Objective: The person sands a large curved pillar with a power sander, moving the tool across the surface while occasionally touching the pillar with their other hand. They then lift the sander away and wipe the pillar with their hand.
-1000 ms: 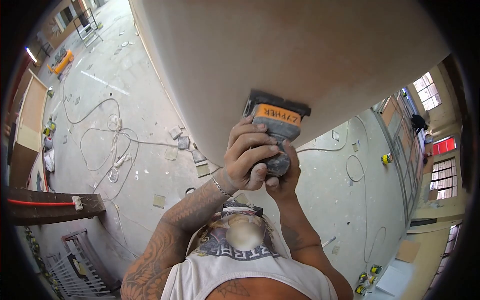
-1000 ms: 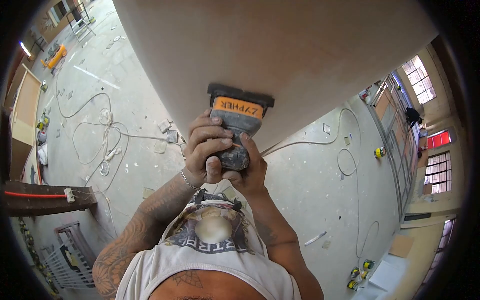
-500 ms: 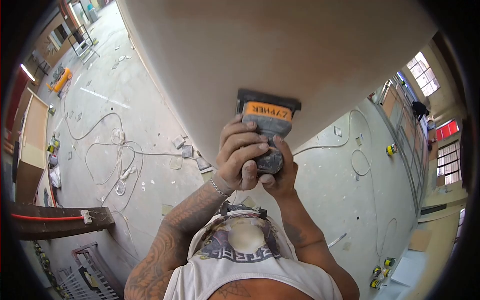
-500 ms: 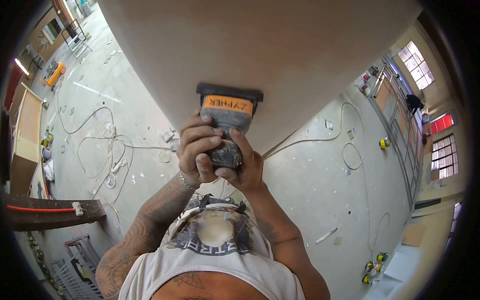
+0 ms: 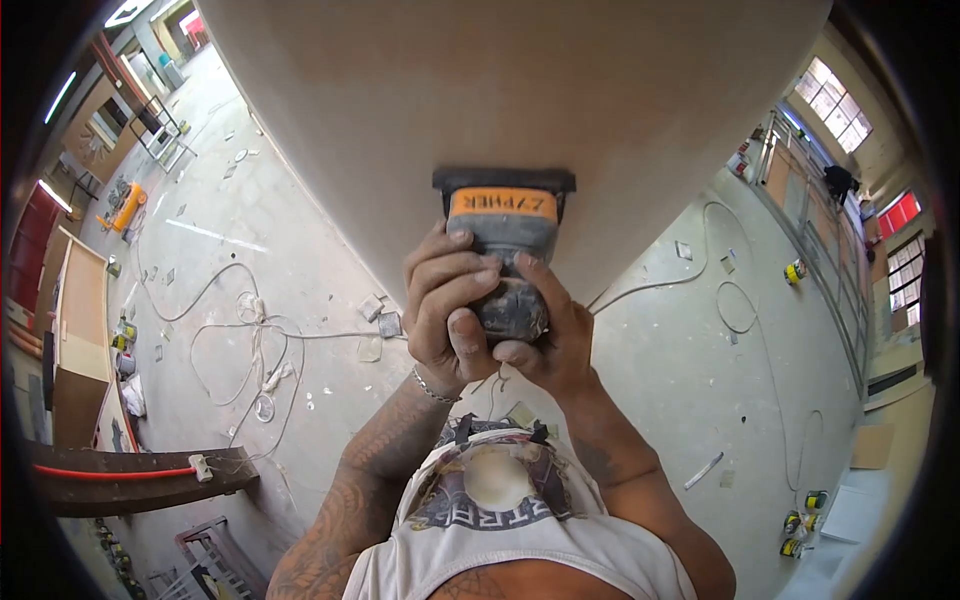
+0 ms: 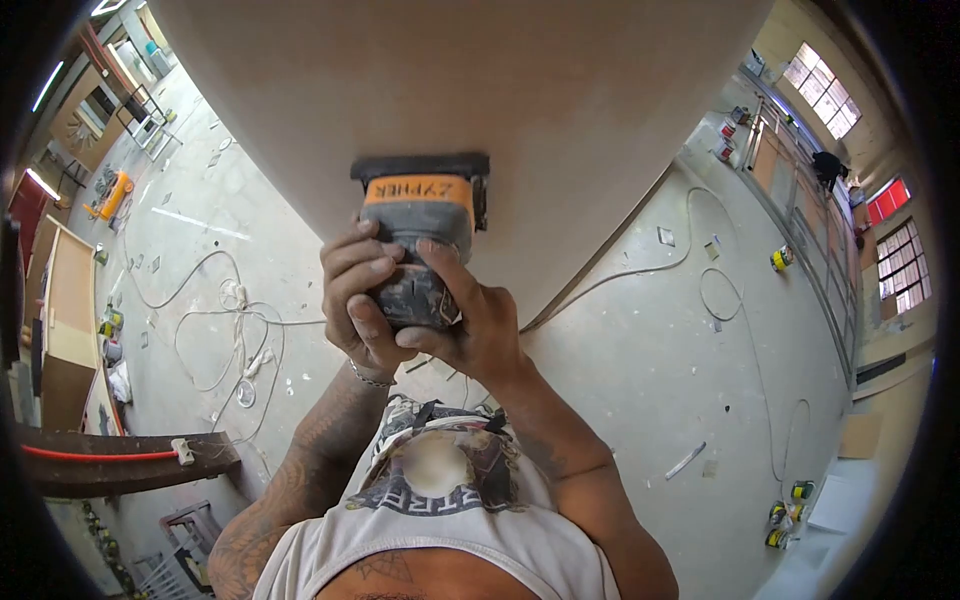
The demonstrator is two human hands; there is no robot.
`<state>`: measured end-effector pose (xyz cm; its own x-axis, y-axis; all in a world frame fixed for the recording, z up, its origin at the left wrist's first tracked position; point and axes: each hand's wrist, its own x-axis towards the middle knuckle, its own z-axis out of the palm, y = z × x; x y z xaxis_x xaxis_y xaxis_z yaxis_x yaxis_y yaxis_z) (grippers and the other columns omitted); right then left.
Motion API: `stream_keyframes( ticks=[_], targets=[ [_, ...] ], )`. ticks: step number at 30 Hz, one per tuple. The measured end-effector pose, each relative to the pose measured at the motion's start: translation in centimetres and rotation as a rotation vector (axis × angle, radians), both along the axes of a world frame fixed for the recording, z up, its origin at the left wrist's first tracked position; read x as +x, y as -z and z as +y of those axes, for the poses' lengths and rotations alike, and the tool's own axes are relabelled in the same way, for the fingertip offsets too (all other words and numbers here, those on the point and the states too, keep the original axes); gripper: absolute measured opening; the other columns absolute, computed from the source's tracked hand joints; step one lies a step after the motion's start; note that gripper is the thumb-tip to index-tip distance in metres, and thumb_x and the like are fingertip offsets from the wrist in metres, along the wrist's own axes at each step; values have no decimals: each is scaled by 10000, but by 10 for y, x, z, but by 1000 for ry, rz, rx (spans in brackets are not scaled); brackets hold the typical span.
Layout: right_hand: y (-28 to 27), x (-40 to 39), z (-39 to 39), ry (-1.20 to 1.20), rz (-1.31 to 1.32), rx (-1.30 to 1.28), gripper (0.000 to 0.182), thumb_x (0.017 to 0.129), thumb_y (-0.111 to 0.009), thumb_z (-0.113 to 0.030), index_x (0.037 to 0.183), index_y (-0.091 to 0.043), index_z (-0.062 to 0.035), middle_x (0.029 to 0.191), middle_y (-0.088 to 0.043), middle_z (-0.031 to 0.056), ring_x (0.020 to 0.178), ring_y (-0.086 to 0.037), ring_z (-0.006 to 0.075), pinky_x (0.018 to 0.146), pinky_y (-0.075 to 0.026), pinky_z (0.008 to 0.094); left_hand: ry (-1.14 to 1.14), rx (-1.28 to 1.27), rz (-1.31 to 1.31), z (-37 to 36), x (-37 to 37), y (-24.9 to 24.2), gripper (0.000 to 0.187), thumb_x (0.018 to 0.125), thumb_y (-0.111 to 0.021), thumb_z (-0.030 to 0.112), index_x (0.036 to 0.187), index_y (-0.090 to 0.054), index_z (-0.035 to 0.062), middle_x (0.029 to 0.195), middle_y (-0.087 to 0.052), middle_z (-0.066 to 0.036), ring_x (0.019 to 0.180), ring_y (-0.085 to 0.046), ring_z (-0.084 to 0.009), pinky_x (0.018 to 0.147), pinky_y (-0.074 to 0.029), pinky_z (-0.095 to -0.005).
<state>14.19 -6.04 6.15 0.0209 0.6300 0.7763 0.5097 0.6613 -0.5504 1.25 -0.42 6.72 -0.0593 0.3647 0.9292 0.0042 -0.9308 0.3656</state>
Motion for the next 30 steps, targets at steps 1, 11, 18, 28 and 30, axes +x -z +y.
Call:
stream_keyframes(
  ticks=[1, 11, 18, 28, 30],
  targets=[
    [-10, 0, 1, 14, -4, 10, 906, 788, -720, -626, 1460, -429, -93, 1003, -721, 218, 888, -750, 356, 715, -630, 401, 7, 5, 12, 1, -2, -11, 364, 1065, -399, 319, 1044, -646, 51, 1015, -696, -147, 1139, -606, -358, 1085, -411, -587],
    [-24, -10, 7, -5, 50, 41, 902, 775, -733, -616, 1452, -441, -97, 1066, -713, 228, 947, -740, 360, 740, -636, 398, 35, 40, -2, 11, -7, -26, 368, 1064, -392, 330, 1060, -632, 52, 1025, -701, -142, 1136, -612, -342, 1088, -408, -583],
    [-67, -18, 14, -44, 80, 88, 922, 751, -758, -608, 1454, -436, -106, 1038, -714, 227, 933, -742, 363, 724, -634, 398, 29, 86, 3, 15, -14, -77, 374, 1063, -375, 320, 1062, -616, 34, 967, -708, -150, 1071, -640, -340, 1052, -442, -576],
    [-13, -20, 2, -42, 77, -83, 876, 765, -780, -583, 1427, -467, -101, 995, -720, 222, 879, -753, 347, 707, -610, 393, -22, -4, 135, 9, -23, -15, 463, 1086, -267, 426, 1100, -569, 76, 1031, -654, -140, 1180, -566, -343, 1097, -403, -569],
    [2, -20, 2, -28, 63, -78, 865, 767, -783, -577, 1416, -475, -95, 979, -720, 222, 874, -751, 357, 713, -601, 398, -32, -16, 159, 7, -24, -2, 456, 1087, -265, 411, 1094, -572, 74, 1029, -655, -141, 1180, -564, -350, 1087, -413, -566]
  ],
)
